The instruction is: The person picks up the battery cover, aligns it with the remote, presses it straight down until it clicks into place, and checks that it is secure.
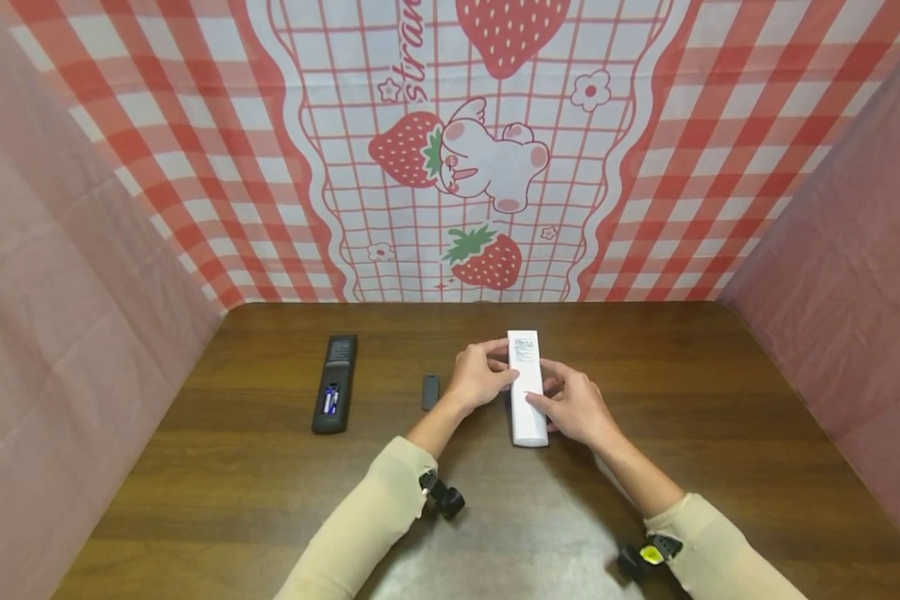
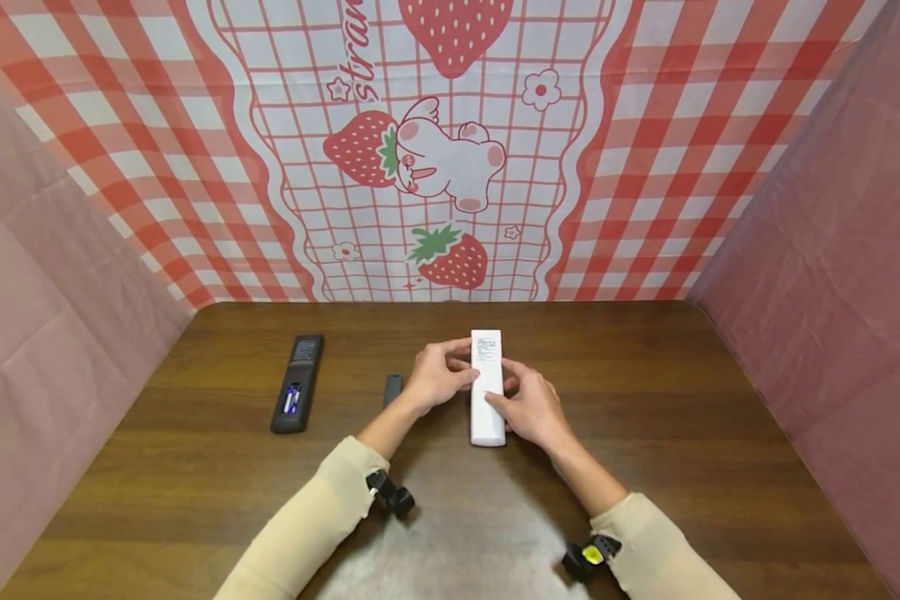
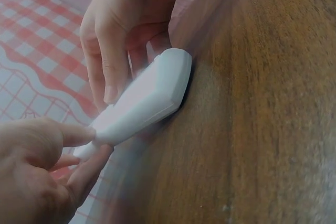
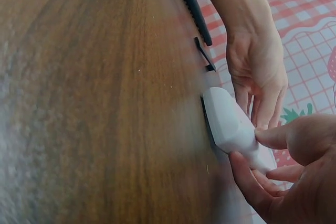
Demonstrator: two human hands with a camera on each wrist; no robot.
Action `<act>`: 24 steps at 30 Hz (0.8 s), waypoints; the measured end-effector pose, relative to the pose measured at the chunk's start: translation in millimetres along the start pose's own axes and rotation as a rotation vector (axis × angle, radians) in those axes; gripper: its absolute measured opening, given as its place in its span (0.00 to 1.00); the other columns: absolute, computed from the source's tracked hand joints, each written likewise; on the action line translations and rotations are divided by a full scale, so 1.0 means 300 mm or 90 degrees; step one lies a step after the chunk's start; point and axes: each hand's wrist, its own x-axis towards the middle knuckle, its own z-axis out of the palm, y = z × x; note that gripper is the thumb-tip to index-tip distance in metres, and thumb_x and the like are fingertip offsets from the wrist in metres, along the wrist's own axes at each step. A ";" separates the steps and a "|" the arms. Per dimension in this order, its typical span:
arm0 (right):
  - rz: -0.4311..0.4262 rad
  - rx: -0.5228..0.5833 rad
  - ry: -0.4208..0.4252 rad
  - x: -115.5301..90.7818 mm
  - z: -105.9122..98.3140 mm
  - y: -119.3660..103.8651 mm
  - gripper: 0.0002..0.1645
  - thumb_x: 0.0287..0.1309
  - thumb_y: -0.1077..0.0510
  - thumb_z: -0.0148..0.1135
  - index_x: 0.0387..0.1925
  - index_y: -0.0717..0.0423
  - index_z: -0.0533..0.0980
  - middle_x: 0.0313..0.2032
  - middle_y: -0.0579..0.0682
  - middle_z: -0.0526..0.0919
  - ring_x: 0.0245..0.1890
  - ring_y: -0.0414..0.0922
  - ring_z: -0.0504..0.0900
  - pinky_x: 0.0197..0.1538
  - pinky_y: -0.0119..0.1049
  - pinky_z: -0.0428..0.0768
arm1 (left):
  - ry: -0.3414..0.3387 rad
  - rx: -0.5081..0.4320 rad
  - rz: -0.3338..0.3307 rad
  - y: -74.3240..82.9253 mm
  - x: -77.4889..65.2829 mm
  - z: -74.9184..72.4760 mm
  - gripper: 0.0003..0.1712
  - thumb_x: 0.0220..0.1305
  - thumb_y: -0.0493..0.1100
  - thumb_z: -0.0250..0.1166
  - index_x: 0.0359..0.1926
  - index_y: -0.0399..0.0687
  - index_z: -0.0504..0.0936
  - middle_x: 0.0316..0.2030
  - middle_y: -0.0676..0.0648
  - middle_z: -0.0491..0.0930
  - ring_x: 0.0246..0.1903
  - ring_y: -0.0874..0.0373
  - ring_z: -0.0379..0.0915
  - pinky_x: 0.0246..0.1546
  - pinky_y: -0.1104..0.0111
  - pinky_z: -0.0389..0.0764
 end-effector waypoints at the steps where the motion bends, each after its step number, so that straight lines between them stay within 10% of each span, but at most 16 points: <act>1: 0.003 0.001 0.000 -0.001 0.001 0.000 0.41 0.75 0.63 0.72 0.82 0.69 0.67 0.53 0.70 0.86 0.34 0.43 0.90 0.30 0.39 0.94 | 0.001 0.005 0.000 -0.001 -0.001 0.001 0.33 0.72 0.29 0.74 0.76 0.39 0.81 0.69 0.34 0.86 0.57 0.45 0.92 0.44 0.70 0.97; 24: -0.018 -0.013 0.008 0.005 0.014 0.015 0.37 0.73 0.62 0.73 0.78 0.70 0.73 0.53 0.71 0.89 0.27 0.39 0.88 0.26 0.36 0.92 | -0.003 0.035 -0.018 -0.012 -0.007 0.004 0.28 0.70 0.29 0.75 0.70 0.35 0.85 0.49 0.32 0.94 0.47 0.49 0.94 0.41 0.72 0.96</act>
